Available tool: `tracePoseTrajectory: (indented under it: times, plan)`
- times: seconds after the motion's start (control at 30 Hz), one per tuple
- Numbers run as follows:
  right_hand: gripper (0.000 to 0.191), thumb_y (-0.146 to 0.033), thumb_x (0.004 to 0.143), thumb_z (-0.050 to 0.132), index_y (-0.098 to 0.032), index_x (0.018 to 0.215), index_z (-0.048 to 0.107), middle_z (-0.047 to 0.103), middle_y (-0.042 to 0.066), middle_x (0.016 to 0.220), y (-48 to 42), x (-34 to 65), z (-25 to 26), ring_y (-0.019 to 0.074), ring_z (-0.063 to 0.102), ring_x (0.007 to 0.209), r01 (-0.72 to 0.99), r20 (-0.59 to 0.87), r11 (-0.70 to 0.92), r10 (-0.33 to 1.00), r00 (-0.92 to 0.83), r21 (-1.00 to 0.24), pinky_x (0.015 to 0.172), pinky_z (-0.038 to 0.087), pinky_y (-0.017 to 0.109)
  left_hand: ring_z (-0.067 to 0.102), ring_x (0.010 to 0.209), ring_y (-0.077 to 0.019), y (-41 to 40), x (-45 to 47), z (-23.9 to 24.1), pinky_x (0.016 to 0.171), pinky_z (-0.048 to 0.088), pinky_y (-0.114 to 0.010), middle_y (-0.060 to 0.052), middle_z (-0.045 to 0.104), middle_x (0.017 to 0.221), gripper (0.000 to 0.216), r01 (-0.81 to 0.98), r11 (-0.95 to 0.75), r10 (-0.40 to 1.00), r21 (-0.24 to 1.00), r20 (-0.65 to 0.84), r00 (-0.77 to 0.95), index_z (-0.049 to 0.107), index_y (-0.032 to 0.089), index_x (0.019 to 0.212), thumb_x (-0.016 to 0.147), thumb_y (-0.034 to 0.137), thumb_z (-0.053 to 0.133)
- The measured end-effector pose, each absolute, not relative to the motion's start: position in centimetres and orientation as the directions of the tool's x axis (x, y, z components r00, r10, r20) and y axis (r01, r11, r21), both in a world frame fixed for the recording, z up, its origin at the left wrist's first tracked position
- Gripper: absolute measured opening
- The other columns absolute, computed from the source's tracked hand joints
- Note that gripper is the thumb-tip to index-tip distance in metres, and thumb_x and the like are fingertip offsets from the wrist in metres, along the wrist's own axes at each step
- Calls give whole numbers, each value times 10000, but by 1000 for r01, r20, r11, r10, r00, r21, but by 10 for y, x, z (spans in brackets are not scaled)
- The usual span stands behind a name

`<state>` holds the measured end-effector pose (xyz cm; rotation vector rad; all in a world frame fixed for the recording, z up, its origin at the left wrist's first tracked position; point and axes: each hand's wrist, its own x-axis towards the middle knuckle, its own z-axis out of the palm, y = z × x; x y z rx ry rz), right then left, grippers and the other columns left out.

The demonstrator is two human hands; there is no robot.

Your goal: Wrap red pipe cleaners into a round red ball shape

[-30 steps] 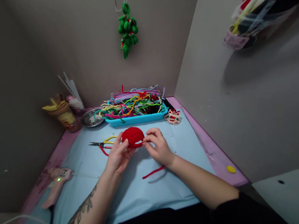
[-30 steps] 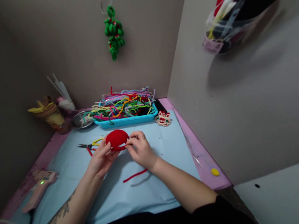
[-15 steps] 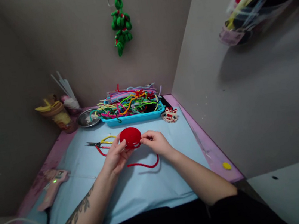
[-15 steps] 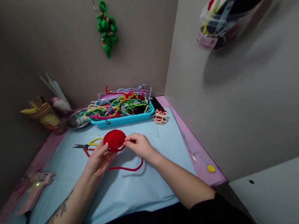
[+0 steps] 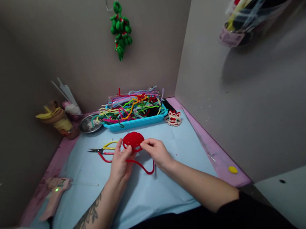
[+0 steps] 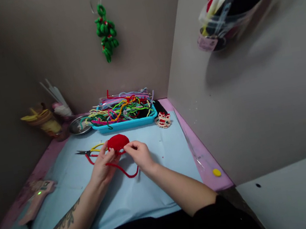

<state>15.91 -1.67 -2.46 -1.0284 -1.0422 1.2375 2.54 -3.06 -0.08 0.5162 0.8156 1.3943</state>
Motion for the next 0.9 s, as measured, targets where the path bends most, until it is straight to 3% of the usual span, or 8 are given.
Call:
tracePoseTrajectory:
  times: [0.17,0.33,0.43,0.57,0.67,0.9]
  plan:
    - [204,-370,751,616,-176,704,658,609,6,704,-24,155,-25,145,533,687,-83,149,151,988,29,-985,692,427,277,617,603,-76,-31,27,-2,665,491,-209,44,662,728,792,-633,69,978,771,-177,-110,342,234,1324,657,162,761]
    - [191,-370,724,643,-184,758,613,570,22,829,-19,163,-26,163,535,810,125,233,233,972,-17,-964,739,442,287,646,702,-98,-29,21,-2,726,483,-227,14,683,777,796,-573,25,985,819,-118,-125,346,214,1331,654,194,765]
    - [390,-459,716,650,-203,995,558,562,70,1072,-10,171,-27,199,533,1001,20,203,203,979,-2,-979,806,463,314,642,656,-112,-27,16,-3,667,478,-229,9,680,740,782,-513,100,989,852,-139,-39,369,199,1326,654,224,769]
    - [695,-553,694,663,-259,1270,406,554,92,1215,-5,175,-24,220,580,1043,-309,121,29,952,-283,-951,865,484,370,618,577,-113,-29,13,-3,621,471,-225,9,670,663,813,-477,156,988,865,-129,90,389,164,1322,622,242,795]
    - [777,-519,636,734,-261,1292,408,621,76,1138,-9,173,-20,232,606,1016,-371,64,-92,920,-386,-924,885,487,389,584,514,-95,-30,13,-1,564,445,-204,17,657,625,826,-453,185,980,872,-126,157,374,147,1327,622,232,797]
    - [733,-450,616,767,-244,1250,461,633,56,1129,-11,170,-20,220,596,1037,-362,86,-39,942,-323,-931,952,450,390,538,481,-68,-29,10,1,535,420,-186,56,610,582,906,-433,150,984,889,-91,154,283,139,1374,626,214,789]
